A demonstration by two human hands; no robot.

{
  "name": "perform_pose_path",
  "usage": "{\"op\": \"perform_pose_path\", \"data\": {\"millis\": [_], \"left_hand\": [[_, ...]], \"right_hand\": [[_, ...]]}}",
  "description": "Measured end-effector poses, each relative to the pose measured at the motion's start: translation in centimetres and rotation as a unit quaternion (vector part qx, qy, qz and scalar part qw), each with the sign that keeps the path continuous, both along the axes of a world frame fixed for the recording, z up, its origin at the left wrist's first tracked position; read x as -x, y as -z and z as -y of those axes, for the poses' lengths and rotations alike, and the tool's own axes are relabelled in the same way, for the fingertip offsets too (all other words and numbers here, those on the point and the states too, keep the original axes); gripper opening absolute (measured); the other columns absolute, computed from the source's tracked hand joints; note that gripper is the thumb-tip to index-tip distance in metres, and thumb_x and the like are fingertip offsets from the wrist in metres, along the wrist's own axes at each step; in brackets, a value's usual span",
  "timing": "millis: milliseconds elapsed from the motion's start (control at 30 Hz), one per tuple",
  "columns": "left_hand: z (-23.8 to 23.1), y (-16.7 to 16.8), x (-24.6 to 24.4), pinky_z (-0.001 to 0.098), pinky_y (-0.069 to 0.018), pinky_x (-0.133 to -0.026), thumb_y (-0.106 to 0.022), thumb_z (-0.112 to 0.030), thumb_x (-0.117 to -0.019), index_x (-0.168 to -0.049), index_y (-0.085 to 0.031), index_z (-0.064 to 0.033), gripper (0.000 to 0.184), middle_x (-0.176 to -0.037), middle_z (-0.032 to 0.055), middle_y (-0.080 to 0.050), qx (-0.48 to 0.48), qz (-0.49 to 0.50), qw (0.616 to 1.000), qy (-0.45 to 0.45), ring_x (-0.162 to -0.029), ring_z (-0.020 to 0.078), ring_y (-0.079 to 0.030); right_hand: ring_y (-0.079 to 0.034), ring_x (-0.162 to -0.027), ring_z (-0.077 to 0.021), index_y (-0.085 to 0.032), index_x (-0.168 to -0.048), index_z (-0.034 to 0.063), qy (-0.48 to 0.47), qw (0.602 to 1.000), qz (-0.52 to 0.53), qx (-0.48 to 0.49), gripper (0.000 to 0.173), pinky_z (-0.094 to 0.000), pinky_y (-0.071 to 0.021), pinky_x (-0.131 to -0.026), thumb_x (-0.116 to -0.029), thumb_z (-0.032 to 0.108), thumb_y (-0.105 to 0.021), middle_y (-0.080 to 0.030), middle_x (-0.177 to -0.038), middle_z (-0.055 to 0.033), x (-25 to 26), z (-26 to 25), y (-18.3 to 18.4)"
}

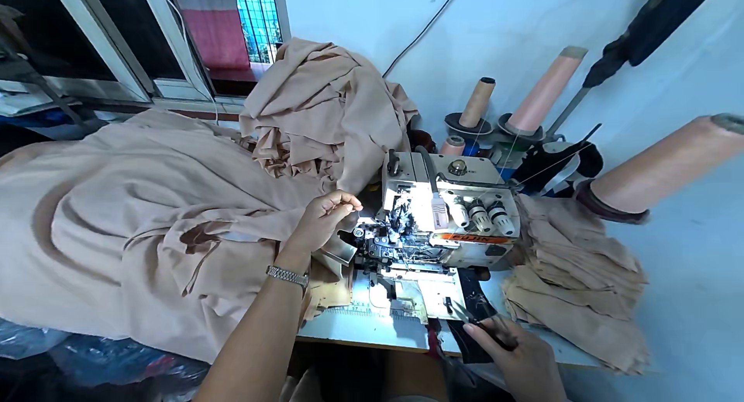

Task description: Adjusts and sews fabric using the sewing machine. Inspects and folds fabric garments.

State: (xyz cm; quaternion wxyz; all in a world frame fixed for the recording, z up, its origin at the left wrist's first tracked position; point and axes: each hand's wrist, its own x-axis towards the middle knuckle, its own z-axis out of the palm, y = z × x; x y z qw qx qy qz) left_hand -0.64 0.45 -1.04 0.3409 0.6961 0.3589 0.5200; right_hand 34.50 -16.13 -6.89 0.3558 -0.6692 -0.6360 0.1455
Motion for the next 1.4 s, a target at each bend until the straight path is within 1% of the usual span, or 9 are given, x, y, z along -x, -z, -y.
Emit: {"op": "perform_pose_path", "data": {"millis": [167, 267, 400, 567, 833, 967, 1133, 1267, 1400], "left_hand": [[0.1, 0.1, 0.0, 0.0304, -0.0545, -0.093, -0.048, -0.003, -0.1024, -0.105, -0.07, -0.0021, 0.022, -0.102, 0.0051, -0.072, -0.004, 0.007, 1.0, -0.002, -0.098, 0.012, -0.067], [0.2, -0.1, 0.0, 0.0303, -0.0539, -0.092, -0.048, -0.003, -0.1021, -0.105, -0.07, -0.0022, 0.022, -0.101, 0.0048, -0.072, -0.006, 0.003, 1.0, -0.007, -0.097, 0.0115, -0.067], [0.1, 0.1, 0.0, 0.0311, -0.0545, -0.091, -0.047, -0.002, -0.1023, -0.105, -0.07, -0.0013, 0.023, -0.102, 0.0062, -0.072, -0.001, 0.003, 1.0, -0.006, -0.096, 0.0128, -0.067], [0.0, 0.1, 0.0, 0.0311, -0.0544, -0.092, -0.047, -0.002, -0.1021, -0.104, -0.07, -0.001, 0.023, -0.102, 0.0066, -0.072, 0.001, 0.0, 1.0, -0.01, -0.097, 0.0129, -0.067], [0.1, 0.2, -0.1, 0.0316, -0.0553, -0.09, -0.047, -0.003, -0.1013, -0.103, -0.069, -0.001, 0.022, -0.1, 0.0063, -0.072, -0.014, -0.006, 1.0, -0.02, -0.095, 0.0127, -0.068], [0.2, 0.1, -0.2, 0.0294, -0.0545, -0.089, -0.048, -0.002, -0.1014, -0.102, -0.07, -0.0011, 0.022, -0.098, 0.0049, -0.072, -0.005, -0.003, 1.0, -0.023, -0.093, 0.0109, -0.067], [0.3, 0.2, -0.5, 0.0319, -0.0564, -0.088, -0.047, -0.006, -0.1027, -0.115, -0.065, 0.0015, 0.023, -0.102, 0.0079, -0.071, -0.04, 0.009, 0.997, -0.063, -0.093, 0.0131, -0.068], [3.6, -0.3, -2.8, 0.0444, -0.0557, -0.091, -0.053, -0.012, -0.1026, -0.111, -0.069, 0.0044, 0.024, -0.108, 0.016, -0.07, -0.194, -0.162, 0.951, -0.179, -0.099, 0.0251, -0.068], [6.9, -0.7, -7.2, 0.0396, -0.056, -0.095, -0.055, -0.013, -0.1019, -0.126, -0.068, -0.0065, 0.028, -0.12, 0.007, -0.069, -0.2, -0.273, 0.941, -0.005, -0.107, 0.018, -0.068]], "right_hand": [[-0.06, -0.067, -0.0298, -0.071, -0.098, -0.0027, 0.096, 0.995, 0.01, -0.01, 0.045, -0.0541, -0.0475, -0.064, -0.0912, 0.042, -0.073, -0.063, -0.073, -0.0145, -2.5, -0.9, 1.5], [-0.069, -0.093, -0.0455, -0.074, -0.11, -0.0019, 0.084, 0.991, 0.105, -0.019, 0.034, -0.0655, -0.0534, -0.079, -0.0969, 0.029, -0.07, -0.071, -0.101, -0.0256, -3.4, -2.4, 3.1], [-0.063, -0.108, -0.0523, -0.072, -0.121, 0.0014, 0.116, 0.978, 0.171, 0.023, 0.028, -0.0653, -0.055, -0.08, -0.0924, 0.004, -0.072, -0.058, -0.126, -0.0338, -2.0, -3.3, 2.0], [-0.067, -0.084, -0.0356, -0.077, -0.101, 0.0008, -0.023, 0.992, 0.054, -0.11, 0.017, -0.0551, -0.0566, -0.073, -0.092, 0.014, -0.071, -0.066, -0.097, -0.0199, 1.1, -3.6, 0.4], [-0.065, -0.103, -0.0251, -0.075, -0.114, 0.0047, -0.155, 0.973, 0.027, 0.166, 0.025, -0.0429, -0.0523, -0.097, -0.096, 0.022, -0.073, -0.066, -0.106, -0.0128, 8.1, -8.0, -3.6], [-0.061, -0.079, -0.0162, -0.071, -0.08, 0.0041, -0.144, 0.985, -0.058, 0.076, 0.018, -0.0367, -0.0532, -0.076, -0.0931, 0.016, -0.074, -0.062, -0.084, -0.0059, 6.9, -8.1, -3.2], [-0.056, -0.065, -0.0083, -0.073, -0.08, 0.0083, -0.097, 0.975, -0.198, 0.028, 0.011, -0.0267, -0.047, -0.061, -0.0911, 0.007, -0.074, -0.065, -0.076, 0.0006, 4.0, -7.0, -3.7], [-0.052, -0.058, -0.0066, -0.074, -0.083, 0.0072, -0.073, 0.966, -0.241, 0.054, 0.009, -0.0236, -0.0431, -0.055, -0.0918, 0.009, -0.075, -0.065, -0.073, 0.0007, 4.7, -6.8, -4.0], [-0.047, -0.052, -0.0052, -0.075, -0.085, 0.0061, -0.087, 0.946, -0.307, 0.064, 0.008, -0.0213, -0.0393, -0.05, -0.0926, 0.009, -0.074, -0.061, -0.067, 0.0009, 5.9, -6.5, -4.7]]}}
